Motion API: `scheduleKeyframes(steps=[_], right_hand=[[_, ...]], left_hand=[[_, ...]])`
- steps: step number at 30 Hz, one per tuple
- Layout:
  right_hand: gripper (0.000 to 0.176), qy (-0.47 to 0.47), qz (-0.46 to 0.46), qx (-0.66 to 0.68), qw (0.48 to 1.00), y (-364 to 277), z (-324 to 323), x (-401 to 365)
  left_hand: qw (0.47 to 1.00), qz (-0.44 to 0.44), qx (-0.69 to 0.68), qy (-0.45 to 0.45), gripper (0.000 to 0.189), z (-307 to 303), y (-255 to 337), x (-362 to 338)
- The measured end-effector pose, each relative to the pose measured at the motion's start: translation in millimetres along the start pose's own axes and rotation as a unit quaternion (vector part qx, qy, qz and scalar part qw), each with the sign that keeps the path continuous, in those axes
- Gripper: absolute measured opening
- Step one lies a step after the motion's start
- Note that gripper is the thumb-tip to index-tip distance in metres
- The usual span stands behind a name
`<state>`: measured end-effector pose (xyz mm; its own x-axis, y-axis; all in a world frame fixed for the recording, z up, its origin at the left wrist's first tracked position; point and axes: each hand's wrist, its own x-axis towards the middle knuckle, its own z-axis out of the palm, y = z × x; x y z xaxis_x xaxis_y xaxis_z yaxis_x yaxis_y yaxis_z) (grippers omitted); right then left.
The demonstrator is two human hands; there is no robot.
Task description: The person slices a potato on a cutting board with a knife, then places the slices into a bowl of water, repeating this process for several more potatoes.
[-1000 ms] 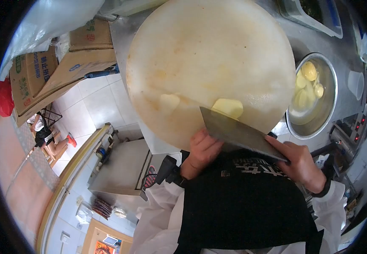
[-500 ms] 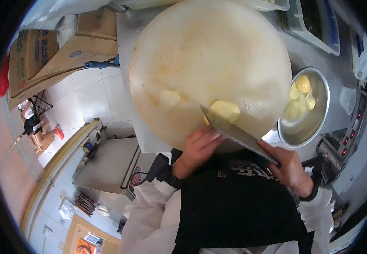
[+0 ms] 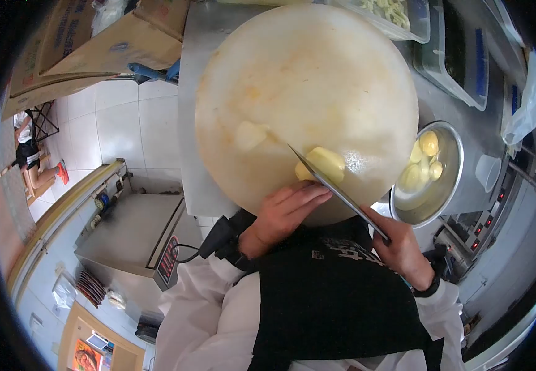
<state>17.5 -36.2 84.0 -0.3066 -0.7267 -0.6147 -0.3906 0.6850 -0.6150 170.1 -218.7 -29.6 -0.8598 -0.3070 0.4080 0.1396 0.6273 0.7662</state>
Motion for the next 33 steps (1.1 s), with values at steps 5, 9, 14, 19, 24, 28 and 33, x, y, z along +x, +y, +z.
scheduleKeyframes(steps=[5,9,14,19,24,28,33], right_hand=[[0.070,-0.049,0.067,-0.030,0.996,-30.5,-22.5,-30.7],[0.068,-0.031,0.046,-0.050,0.997,-25.0,-8.6,-18.8],[0.064,0.023,0.016,-0.008,1.000,-5.8,14.1,2.4],[0.064,-0.011,0.051,-0.034,0.998,-18.3,-5.4,-25.5],[0.065,-0.016,0.076,-0.037,0.996,-34.3,-9.6,-32.9],[0.064,-0.009,0.078,-0.042,0.996,-20.7,10.7,-2.9],[0.062,0.016,0.050,-0.003,0.999,-14.5,9.5,-6.4]], left_hand=[[1.000,0.005,-0.014,0.013,0.031,4.9,-5.1,-14.3],[1.000,-0.001,-0.002,-0.006,0.033,0.6,-2.5,-7.9],[1.000,0.009,0.018,-0.006,0.035,-4.7,-1.0,-0.4],[1.000,0.006,0.011,-0.012,0.035,-2.3,-1.7,-5.9],[1.000,-0.004,-0.003,-0.009,0.034,0.2,-2.2,-7.3],[1.000,-0.009,-0.001,-0.009,0.036,-3.5,-0.3,-3.5],[1.000,-0.012,-0.005,-0.020,0.034,-4.7,0.4,-1.2]])
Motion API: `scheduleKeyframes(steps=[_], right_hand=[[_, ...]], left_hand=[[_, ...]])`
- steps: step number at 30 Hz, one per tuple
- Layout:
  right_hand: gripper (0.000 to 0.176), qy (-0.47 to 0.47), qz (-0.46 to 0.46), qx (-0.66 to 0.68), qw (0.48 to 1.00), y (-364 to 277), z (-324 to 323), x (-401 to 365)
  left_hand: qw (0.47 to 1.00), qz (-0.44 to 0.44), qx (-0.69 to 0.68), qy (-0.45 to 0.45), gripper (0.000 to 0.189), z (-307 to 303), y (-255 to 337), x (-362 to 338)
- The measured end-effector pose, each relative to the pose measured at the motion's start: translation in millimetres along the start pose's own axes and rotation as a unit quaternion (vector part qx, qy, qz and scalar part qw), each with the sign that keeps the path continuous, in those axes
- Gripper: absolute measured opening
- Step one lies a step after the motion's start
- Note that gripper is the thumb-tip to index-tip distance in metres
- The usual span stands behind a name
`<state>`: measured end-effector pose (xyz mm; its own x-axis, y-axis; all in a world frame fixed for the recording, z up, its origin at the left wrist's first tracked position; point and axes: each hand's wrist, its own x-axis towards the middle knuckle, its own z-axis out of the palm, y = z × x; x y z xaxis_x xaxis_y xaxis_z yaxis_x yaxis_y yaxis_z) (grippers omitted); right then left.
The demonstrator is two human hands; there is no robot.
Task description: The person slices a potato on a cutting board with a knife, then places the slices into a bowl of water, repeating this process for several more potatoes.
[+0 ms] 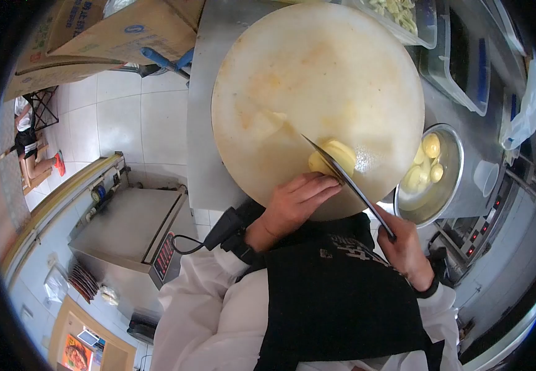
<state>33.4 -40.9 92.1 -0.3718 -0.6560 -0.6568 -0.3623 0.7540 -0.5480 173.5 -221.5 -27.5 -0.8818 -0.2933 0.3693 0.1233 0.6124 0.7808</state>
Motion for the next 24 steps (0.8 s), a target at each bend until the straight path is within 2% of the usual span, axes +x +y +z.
scheduleKeyframes(steps=[3,5,7,9,13,16,18,22,24], right_hand=[[0.066,-0.018,0.001,-0.001,1.000,-13.4,-14.7,-21.1],[0.069,-0.047,0.027,-0.053,0.997,-23.7,-24.2,-29.4],[0.070,-0.045,0.023,-0.054,0.997,-18.4,-19.6,-27.0],[0.069,-0.010,-0.031,-0.050,0.998,-12.0,-9.7,-16.5],[0.068,0.008,-0.036,-0.021,0.999,-1.9,8.9,13.2],[0.066,0.001,-0.026,-0.008,1.000,2.8,5.1,7.9],[0.068,0.001,-0.034,-0.014,0.999,0.4,-1.8,-7.3],[0.073,-0.051,0.034,-0.053,0.997,-22.9,-22.4,-28.0],[0.072,-0.040,0.015,-0.052,0.998,-18.7,-17.2,-24.3]], left_hand=[[1.000,0.009,-0.012,0.018,0.030,5.2,-5.0,-8.0],[0.999,0.018,-0.023,0.031,0.029,6.1,-5.9,-9.4],[1.000,0.012,0.000,0.015,0.026,3.9,-4.2,-6.8],[1.000,0.011,-0.001,0.025,0.028,3.7,-3.0,-4.0],[1.000,0.000,0.010,0.006,0.032,0.3,0.0,-1.8],[1.000,-0.006,-0.004,-0.017,0.035,-1.4,0.6,-0.2],[1.000,0.009,-0.001,0.005,0.035,1.2,-2.6,-3.6],[0.998,0.020,-0.035,0.044,0.034,10.4,-8.5,-15.3],[0.999,0.013,-0.026,0.036,0.033,7.7,-6.5,-12.4]])
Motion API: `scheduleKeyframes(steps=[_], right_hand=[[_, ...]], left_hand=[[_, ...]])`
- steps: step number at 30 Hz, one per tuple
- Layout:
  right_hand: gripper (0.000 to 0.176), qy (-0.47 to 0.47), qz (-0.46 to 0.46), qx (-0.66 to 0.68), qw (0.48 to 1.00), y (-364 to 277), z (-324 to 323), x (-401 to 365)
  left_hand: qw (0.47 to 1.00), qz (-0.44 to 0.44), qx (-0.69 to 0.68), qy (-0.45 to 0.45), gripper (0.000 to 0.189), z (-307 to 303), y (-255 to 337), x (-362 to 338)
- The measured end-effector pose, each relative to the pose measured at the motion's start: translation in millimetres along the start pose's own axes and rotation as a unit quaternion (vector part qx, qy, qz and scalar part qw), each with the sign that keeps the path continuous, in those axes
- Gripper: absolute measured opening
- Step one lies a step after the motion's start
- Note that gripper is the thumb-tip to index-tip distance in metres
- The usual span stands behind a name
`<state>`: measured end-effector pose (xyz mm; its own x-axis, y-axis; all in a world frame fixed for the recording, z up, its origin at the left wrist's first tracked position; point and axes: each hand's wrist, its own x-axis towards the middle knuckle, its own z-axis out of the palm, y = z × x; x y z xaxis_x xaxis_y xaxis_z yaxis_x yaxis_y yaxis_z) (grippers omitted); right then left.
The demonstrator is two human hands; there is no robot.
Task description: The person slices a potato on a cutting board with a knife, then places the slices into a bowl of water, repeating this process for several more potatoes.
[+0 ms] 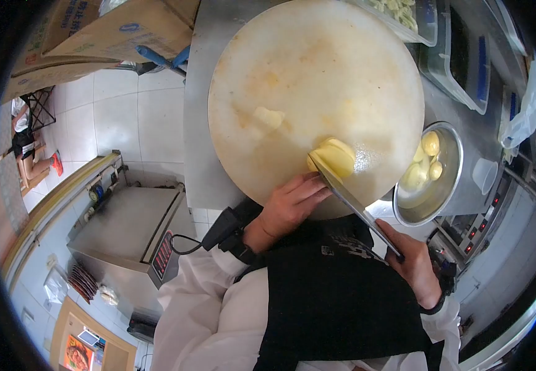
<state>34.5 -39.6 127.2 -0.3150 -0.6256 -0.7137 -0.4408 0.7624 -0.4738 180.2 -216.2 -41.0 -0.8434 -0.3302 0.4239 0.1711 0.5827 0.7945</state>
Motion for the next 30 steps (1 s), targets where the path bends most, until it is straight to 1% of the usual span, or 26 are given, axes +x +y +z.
scheduleKeyframes(steps=[1,5,7,8,10,11,13,14,17,21,23,26,27,29,30], right_hand=[[0.071,0.011,-0.020,0.000,1.000,3.0,4.3,3.4],[0.068,0.029,-0.016,0.025,0.999,10.8,25.7,37.5],[0.064,0.079,-0.088,0.035,0.992,20.6,31.2,41.1],[0.064,0.080,-0.087,0.036,0.992,21.8,29.2,37.0],[0.065,0.045,-0.048,0.042,0.997,18.0,18.4,25.7],[0.065,0.043,-0.046,0.042,0.997,12.6,11.7,17.8],[0.068,-0.005,-0.010,0.010,1.000,-1.0,-2.4,2.8],[0.071,-0.001,-0.016,-0.018,1.000,-4.2,-3.6,-0.8],[0.069,0.002,-0.018,0.006,1.000,-1.9,0.6,2.2],[0.065,0.019,-0.010,-0.021,1.000,2.4,20.9,34.3],[0.062,0.037,-0.027,0.015,0.999,2.4,23.8,46.9],[0.064,0.049,-0.052,0.031,0.997,13.2,23.2,37.9],[0.064,0.048,-0.052,0.030,0.997,11.9,19.0,32.2],[0.067,0.006,-0.021,0.021,1.000,1.7,5.0,13.6],[0.068,0.012,-0.026,0.015,0.999,-1.4,2.6,6.3]], left_hand=[[1.000,-0.007,0.011,-0.008,0.033,-2.8,2.4,2.8],[0.999,-0.024,0.024,-0.035,0.034,-9.1,6.4,11.3],[0.999,-0.021,0.023,-0.030,0.035,-8.5,5.4,9.4],[0.999,-0.021,0.022,-0.032,0.035,-8.5,6.3,8.4],[0.999,-0.016,0.025,-0.035,0.033,-8.5,5.3,7.9],[0.999,-0.018,0.023,-0.036,0.033,-6.1,4.3,4.0],[1.000,-0.016,-0.001,-0.006,0.031,-1.4,0.1,-3.8],[1.000,-0.016,0.000,-0.007,0.031,-2.6,-0.4,-2.5],[1.000,-0.008,-0.008,-0.009,0.030,-6.7,0.3,3.1],[1.000,-0.026,-0.001,-0.017,0.031,-5.3,4.0,1.5],[1.000,-0.025,0.009,-0.016,0.031,-6.9,2.2,5.0],[0.999,-0.021,0.011,-0.030,0.032,-9.4,4.3,8.4],[1.000,-0.017,0.012,-0.022,0.030,-10.0,4.9,7.7],[1.000,-0.018,0.009,-0.015,0.029,-7.7,5.7,3.2],[1.000,-0.013,0.005,0.000,0.027,-5.1,3.3,0.6]])
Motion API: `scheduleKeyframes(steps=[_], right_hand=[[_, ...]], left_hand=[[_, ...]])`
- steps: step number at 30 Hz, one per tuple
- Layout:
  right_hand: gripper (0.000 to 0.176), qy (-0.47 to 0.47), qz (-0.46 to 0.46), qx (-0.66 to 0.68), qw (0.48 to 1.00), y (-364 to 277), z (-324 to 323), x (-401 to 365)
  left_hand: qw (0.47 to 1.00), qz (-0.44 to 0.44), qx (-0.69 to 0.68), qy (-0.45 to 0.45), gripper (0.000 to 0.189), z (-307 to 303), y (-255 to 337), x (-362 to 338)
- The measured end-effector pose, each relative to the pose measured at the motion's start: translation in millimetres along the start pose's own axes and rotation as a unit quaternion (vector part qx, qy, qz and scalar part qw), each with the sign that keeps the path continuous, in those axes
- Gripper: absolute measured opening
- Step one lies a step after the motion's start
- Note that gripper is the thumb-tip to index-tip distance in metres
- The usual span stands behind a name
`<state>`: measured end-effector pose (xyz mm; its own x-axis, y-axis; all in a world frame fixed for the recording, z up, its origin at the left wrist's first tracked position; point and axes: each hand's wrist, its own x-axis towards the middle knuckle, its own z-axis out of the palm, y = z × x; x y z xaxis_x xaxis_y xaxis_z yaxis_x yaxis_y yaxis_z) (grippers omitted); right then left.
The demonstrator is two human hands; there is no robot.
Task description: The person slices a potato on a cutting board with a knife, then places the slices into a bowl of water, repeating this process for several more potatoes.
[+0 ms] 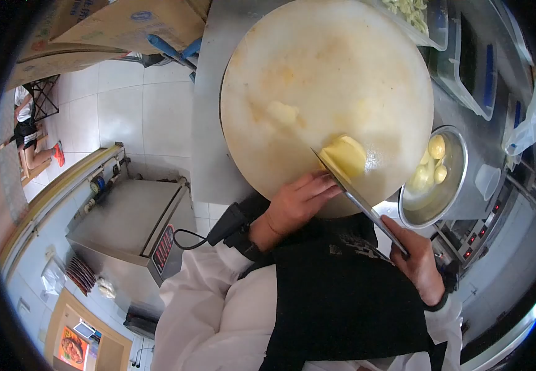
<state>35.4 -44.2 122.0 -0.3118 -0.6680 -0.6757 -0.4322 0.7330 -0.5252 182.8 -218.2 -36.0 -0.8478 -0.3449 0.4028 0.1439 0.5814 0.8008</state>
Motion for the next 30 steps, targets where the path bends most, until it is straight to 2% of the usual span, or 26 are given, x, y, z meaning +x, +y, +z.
scheduleKeyframes(steps=[2,7,11,13,17,19,21,23,26,30], right_hand=[[0.069,-0.001,0.002,-0.012,1.000,-2.0,-1.4,-6.1],[0.069,0.007,-0.005,-0.016,1.000,6.4,18.3,19.7],[0.065,0.055,-0.045,0.002,0.998,8.9,28.9,39.7],[0.067,0.031,-0.032,0.011,0.999,14.7,22.4,34.8],[0.069,0.009,-0.027,-0.008,1.000,-1.9,2.7,7.3],[0.070,-0.033,0.037,-0.033,0.998,-8.7,-2.5,-0.7],[0.071,-0.027,0.028,-0.037,0.999,-5.7,2.4,2.7],[0.070,0.018,-0.024,-0.005,1.000,0.4,12.9,13.9],[0.066,0.040,-0.020,0.008,0.999,2.4,29.0,40.0],[0.064,0.053,-0.027,0.028,0.998,7.4,25.9,37.3]], left_hand=[[1.000,0.007,-0.004,0.015,0.025,1.4,-2.2,-1.4],[1.000,-0.007,-0.002,-0.015,0.028,0.4,-1.9,-0.3],[1.000,0.000,0.020,-0.009,0.032,-1.4,-0.7,-1.1],[0.999,-0.005,0.024,-0.034,0.034,-3.5,0.3,2.4],[1.000,-0.002,0.021,-0.014,0.033,-5.4,2.7,0.5],[1.000,0.005,0.009,0.001,0.031,-3.1,-0.9,-3.4],[1.000,0.006,0.011,0.000,0.030,-2.9,-1.6,-3.2],[1.000,0.006,0.011,-0.002,0.029,-2.0,-0.6,-3.1],[1.000,0.004,0.024,0.010,0.030,-2.3,-0.2,2.5],[0.999,0.010,0.031,-0.005,0.031,-3.2,0.1,3.0]])
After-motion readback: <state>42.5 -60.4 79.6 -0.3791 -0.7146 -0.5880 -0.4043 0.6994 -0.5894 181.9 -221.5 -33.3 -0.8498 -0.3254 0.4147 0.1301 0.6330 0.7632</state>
